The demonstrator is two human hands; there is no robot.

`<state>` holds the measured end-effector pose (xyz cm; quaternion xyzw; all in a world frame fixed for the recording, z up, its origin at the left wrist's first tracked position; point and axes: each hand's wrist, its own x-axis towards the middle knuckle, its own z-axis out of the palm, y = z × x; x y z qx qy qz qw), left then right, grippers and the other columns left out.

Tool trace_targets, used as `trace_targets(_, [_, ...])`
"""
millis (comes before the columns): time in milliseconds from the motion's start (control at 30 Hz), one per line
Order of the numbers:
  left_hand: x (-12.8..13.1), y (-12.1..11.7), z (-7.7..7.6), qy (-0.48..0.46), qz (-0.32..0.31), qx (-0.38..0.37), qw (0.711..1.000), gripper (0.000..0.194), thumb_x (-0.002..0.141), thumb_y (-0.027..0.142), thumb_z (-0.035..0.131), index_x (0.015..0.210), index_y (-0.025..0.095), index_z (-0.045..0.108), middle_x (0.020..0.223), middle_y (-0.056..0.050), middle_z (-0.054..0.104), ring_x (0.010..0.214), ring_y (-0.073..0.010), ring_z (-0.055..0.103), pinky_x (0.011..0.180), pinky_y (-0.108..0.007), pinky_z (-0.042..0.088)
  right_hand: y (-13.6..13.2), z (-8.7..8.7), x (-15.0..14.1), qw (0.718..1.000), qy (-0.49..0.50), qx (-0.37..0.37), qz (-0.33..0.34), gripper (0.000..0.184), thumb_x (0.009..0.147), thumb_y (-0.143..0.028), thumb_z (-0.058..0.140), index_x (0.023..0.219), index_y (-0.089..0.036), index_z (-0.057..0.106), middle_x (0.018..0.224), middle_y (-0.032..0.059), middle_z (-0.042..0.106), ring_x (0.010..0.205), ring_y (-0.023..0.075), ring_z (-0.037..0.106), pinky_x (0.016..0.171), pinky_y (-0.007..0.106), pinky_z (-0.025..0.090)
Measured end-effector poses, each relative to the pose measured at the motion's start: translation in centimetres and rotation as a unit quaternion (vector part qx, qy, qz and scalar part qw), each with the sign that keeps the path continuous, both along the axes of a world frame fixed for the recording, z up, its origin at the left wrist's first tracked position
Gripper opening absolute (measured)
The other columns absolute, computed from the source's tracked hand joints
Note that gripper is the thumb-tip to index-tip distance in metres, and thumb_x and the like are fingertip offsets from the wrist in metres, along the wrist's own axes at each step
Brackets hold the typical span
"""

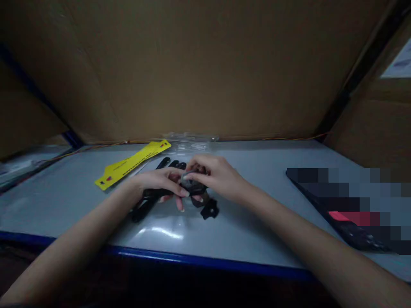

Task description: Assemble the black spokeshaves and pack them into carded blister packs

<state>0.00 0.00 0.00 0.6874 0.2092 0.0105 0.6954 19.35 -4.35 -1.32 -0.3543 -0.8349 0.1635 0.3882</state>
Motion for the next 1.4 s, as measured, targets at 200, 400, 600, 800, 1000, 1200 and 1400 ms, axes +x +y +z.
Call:
trace_targets(200, [0.1, 0.0, 0.0, 0.016, 0.047, 0.011, 0.999, 0.033, 0.076, 0.02, 0.067, 0.106, 0.01, 0.058, 0.09, -0.008, 0.07, 0.047, -0.0049, 0.06, 0.035, -0.012, 0.036, -0.3, 0.3, 0.0, 0.992, -0.069, 0.108, -0.008, 0.012, 0.085, -0.026, 0.057, 0.091, -0.017, 0.062, 0.08, 0.0025, 0.06, 0.078, 0.015, 0.051, 0.069, 0.027, 0.037])
trace_targets(400, [0.2, -0.4, 0.2, 0.032, 0.041, 0.017, 0.999, 0.033, 0.075, 0.026, 0.069, 0.102, 0.01, 0.059, 0.045, 0.006, 0.057, 0.032, -0.0047, 0.047, 0.031, -0.013, 0.031, -0.2, 0.2, -0.3, 0.992, -0.052, 0.106, -0.037, 0.012, 0.083, -0.028, 0.059, 0.079, -0.016, 0.06, 0.073, 0.0017, 0.056, 0.074, 0.0151, 0.05, 0.066, 0.027, 0.037])
trace_targets(600, [0.1, -0.3, 0.4, 0.058, 0.034, 0.031, 0.997, 0.03, 0.076, 0.03, 0.068, 0.098, 0.011, 0.06, 0.041, 0.006, 0.055, 0.03, -0.0054, 0.045, 0.031, -0.014, 0.029, -0.6, 0.2, -0.6, 0.995, -0.04, 0.077, -0.046, 0.015, 0.083, -0.028, 0.059, 0.074, -0.016, 0.059, 0.074, 0.002, 0.057, 0.073, 0.0146, 0.051, 0.066, 0.028, 0.037])
trace_targets(800, [0.1, -0.5, 0.6, 0.054, 0.057, 0.027, 0.997, 0.024, 0.077, 0.026, 0.066, 0.095, 0.012, 0.059, 0.05, 0.004, 0.059, 0.032, -0.0046, 0.045, 0.034, -0.016, 0.03, -0.5, 0.2, -0.4, 0.994, -0.057, 0.077, -0.046, 0.016, 0.083, -0.029, 0.058, 0.074, -0.017, 0.058, 0.075, 0.0025, 0.057, 0.073, 0.015, 0.052, 0.066, 0.028, 0.037])
trace_targets(1000, [0.0, -0.6, 0.6, 0.048, 0.075, 0.017, 0.996, 0.029, 0.073, 0.023, 0.068, 0.099, 0.014, 0.057, 0.089, -0.004, 0.068, 0.037, -0.0015, 0.046, 0.035, -0.017, 0.031, -0.4, 0.0, -0.5, 0.994, -0.07, 0.075, -0.045, 0.014, 0.083, -0.028, 0.057, 0.075, -0.017, 0.057, 0.076, 0.0026, 0.057, 0.074, 0.0153, 0.052, 0.066, 0.027, 0.038])
trace_targets(1200, [-0.5, -0.3, 0.7, 0.057, 0.098, 0.028, 0.993, 0.036, 0.074, 0.024, 0.066, 0.108, 0.016, 0.057, 0.104, -0.009, 0.067, 0.039, -0.0001, 0.044, 0.037, -0.016, 0.03, -0.2, 1.1, 0.6, 0.993, -0.028, 0.085, -0.073, 0.015, 0.082, -0.033, 0.059, 0.085, -0.019, 0.059, 0.086, 0.0035, 0.06, 0.08, 0.016, 0.055, 0.072, 0.03, 0.04])
trace_targets(1400, [-0.9, 0.6, 0.6, 0.017, 0.157, 0.014, 0.987, 0.03, 0.074, 0.026, 0.067, 0.101, 0.016, 0.06, 0.107, -0.009, 0.065, 0.041, 0.0003, 0.042, 0.037, -0.016, 0.024, -0.3, 3.0, 3.8, 0.99, -0.069, -0.045, -0.113, 0.027, 0.075, -0.046, 0.062, 0.081, -0.02, 0.056, 0.066, -0.002, 0.049, 0.058, 0.012, 0.045, 0.052, 0.025, 0.033])
